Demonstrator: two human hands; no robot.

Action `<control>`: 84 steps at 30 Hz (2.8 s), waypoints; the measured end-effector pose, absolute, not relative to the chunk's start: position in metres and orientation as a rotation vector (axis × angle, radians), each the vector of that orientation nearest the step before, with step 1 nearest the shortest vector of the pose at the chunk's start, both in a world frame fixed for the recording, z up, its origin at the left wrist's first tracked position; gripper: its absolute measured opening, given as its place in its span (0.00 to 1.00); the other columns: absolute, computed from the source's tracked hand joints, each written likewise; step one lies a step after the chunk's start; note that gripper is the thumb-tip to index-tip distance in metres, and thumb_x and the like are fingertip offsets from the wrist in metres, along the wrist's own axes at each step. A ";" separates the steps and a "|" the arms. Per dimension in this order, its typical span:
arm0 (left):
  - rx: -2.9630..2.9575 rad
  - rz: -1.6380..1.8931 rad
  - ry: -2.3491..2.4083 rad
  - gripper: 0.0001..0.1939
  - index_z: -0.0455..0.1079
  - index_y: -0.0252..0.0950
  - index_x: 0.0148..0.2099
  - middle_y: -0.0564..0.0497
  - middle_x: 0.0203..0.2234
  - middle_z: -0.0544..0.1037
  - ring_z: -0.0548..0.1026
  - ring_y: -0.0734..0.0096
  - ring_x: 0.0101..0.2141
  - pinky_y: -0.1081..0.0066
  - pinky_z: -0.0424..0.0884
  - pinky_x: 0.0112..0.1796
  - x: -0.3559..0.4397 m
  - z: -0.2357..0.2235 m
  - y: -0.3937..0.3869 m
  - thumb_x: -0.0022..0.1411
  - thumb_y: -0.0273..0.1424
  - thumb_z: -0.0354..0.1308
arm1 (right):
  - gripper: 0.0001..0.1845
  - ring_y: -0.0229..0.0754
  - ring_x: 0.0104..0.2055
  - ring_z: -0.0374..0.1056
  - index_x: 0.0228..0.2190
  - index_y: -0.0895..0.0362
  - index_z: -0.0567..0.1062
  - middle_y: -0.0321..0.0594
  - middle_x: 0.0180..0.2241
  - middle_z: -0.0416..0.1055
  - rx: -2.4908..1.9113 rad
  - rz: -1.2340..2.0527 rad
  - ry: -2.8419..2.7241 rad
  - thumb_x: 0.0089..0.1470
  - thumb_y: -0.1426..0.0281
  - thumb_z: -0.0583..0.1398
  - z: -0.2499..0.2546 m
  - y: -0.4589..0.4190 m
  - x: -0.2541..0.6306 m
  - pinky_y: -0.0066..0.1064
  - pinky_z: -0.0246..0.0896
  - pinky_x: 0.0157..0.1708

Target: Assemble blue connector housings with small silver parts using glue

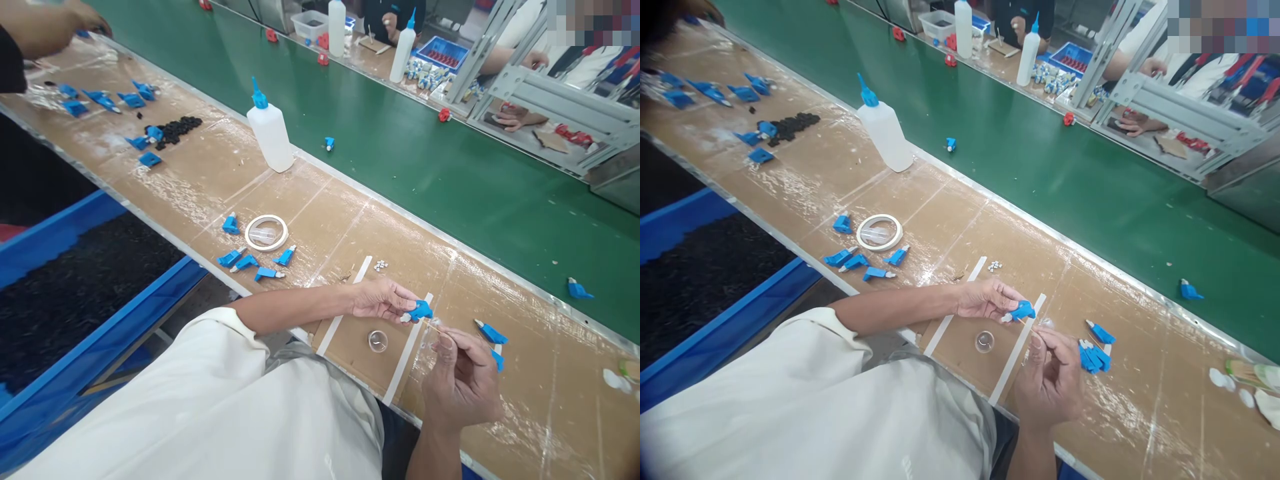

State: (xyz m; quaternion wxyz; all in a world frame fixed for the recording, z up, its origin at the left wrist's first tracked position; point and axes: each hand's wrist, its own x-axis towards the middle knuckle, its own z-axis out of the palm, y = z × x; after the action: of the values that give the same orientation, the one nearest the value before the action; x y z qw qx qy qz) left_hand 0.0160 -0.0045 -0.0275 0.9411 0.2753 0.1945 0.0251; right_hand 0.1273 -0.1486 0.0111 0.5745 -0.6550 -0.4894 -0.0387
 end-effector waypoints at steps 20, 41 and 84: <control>0.538 0.061 0.406 0.20 0.82 0.30 0.42 0.48 0.30 0.81 0.76 0.80 0.27 0.78 0.74 0.34 0.016 -0.033 -0.005 0.46 0.29 0.78 | 0.09 0.46 0.32 0.75 0.37 0.50 0.75 0.37 0.31 0.78 -1.504 -0.264 -1.388 0.58 0.77 0.64 -0.002 -0.151 0.133 0.40 0.70 0.35; 0.311 0.782 0.608 0.09 0.75 0.26 0.46 0.49 0.26 0.77 0.75 0.81 0.25 0.85 0.69 0.26 -0.021 0.010 0.076 0.68 0.19 0.55 | 0.08 0.41 0.34 0.70 0.42 0.53 0.80 0.40 0.37 0.75 -1.648 0.419 -1.587 0.61 0.67 0.64 -0.016 -0.164 0.132 0.33 0.66 0.32; 0.232 0.692 0.585 0.06 0.76 0.27 0.37 0.50 0.24 0.76 0.74 0.81 0.24 0.84 0.67 0.25 -0.003 -0.012 0.078 0.66 0.20 0.58 | 0.05 0.43 0.27 0.72 0.23 0.54 0.73 0.39 0.23 0.75 -2.243 0.593 -1.700 0.46 0.68 0.57 -0.005 -0.015 0.161 0.31 0.60 0.30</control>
State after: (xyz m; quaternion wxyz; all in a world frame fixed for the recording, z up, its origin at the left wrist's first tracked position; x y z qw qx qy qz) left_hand -0.0027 0.0777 -0.0125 0.8927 0.1116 0.2820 0.3334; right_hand 0.1614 -0.0147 -0.0050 0.1322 -0.7729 -0.5860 0.2044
